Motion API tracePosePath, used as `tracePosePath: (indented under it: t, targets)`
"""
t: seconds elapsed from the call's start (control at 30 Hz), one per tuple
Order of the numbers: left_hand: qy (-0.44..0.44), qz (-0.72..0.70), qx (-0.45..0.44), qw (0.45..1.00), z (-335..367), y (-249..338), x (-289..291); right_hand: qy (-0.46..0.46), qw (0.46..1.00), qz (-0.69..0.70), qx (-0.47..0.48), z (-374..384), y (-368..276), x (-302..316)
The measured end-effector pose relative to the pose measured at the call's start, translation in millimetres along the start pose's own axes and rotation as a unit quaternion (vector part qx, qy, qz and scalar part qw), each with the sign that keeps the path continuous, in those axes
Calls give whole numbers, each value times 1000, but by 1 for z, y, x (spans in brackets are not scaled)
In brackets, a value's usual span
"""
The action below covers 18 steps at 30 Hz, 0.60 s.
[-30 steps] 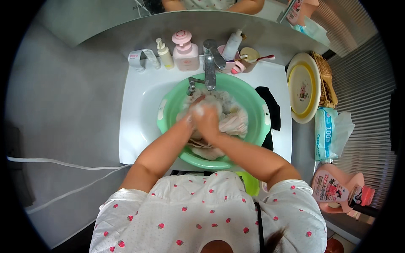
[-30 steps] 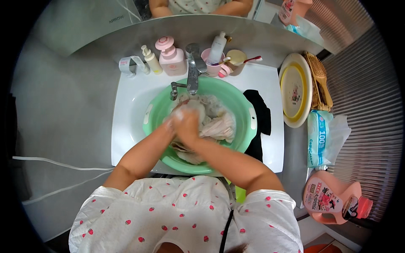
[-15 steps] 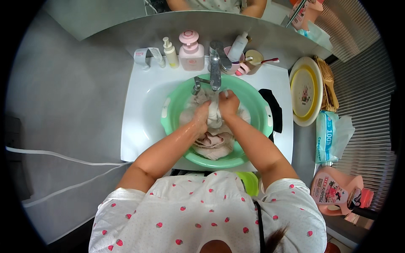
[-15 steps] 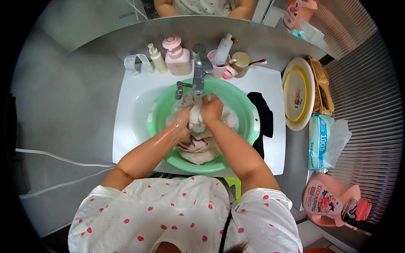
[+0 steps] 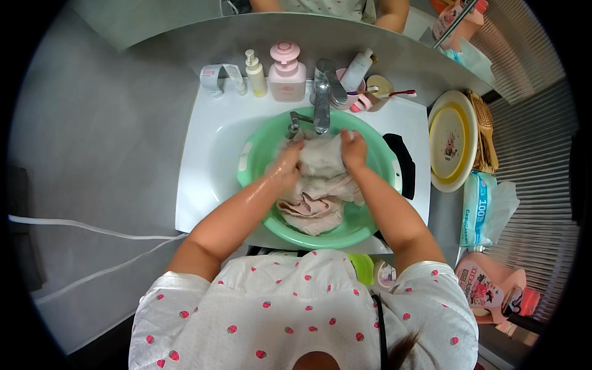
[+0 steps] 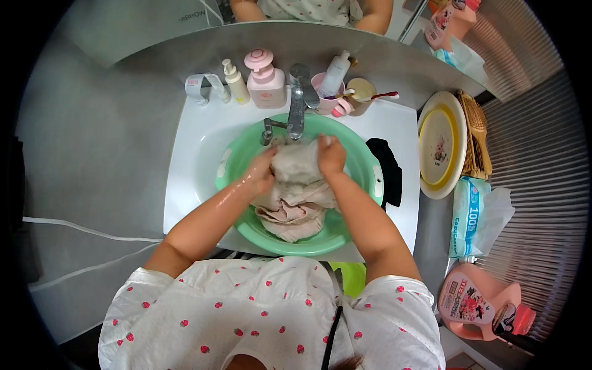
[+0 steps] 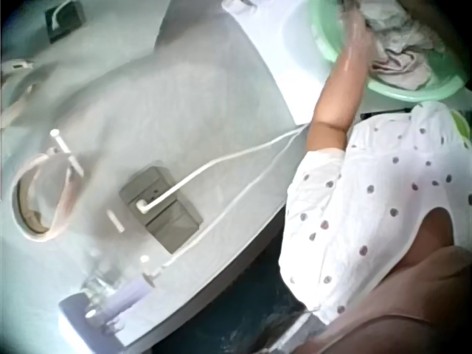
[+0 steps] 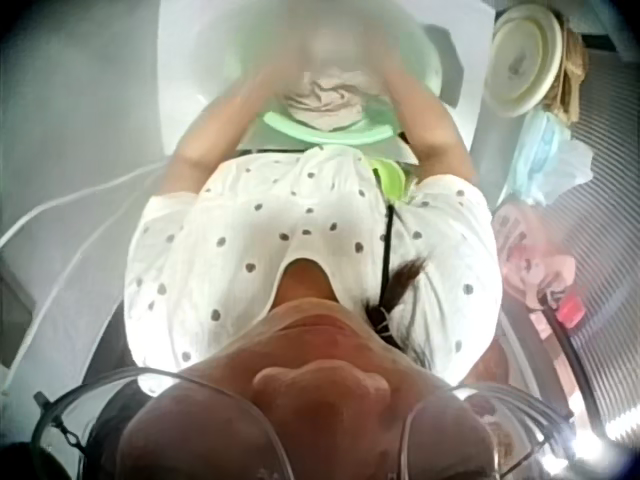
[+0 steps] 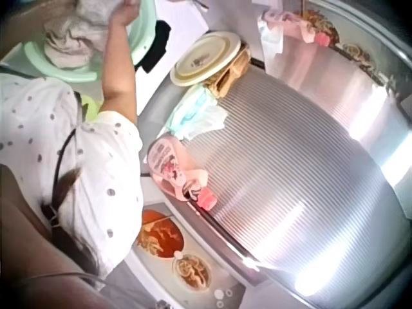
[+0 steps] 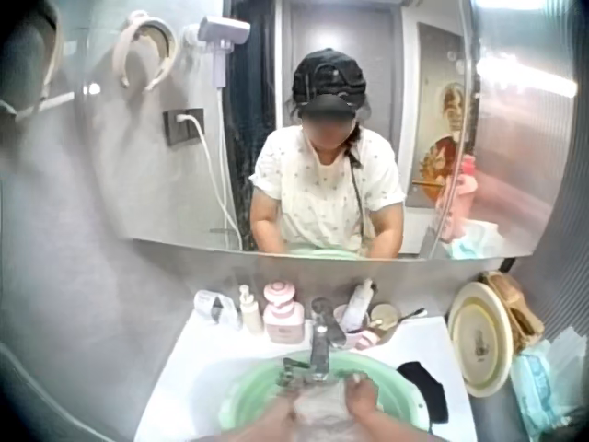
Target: The person is washing white and pink clothes in a green basin filled with soapy water, scrubbing and lifting the items by hand.
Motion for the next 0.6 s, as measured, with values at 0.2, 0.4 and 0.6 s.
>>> tracePosePath:
  t: [0.2,0.4,0.6]
  targets:
    - [75,27,21,997,20,-1,35,-303,833,-429,172,-29,56,-96]
    - [92,81,13,992,47,-25,35,-459,768,-431,115,-28,56,-121]
    - [151,-37,86,984,26,-24,16,-315,912,-264,-4,-22,36,-97]
Point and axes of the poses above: each hand's wrist, its own z-axis towards the middle knuckle, its own x-axis out of the back of the hand, y = z × x, the point moved 7 cm from there along z, towards the middle knuckle, and after that the axes turned 9 degrees about -x, right-handed, at the moved point
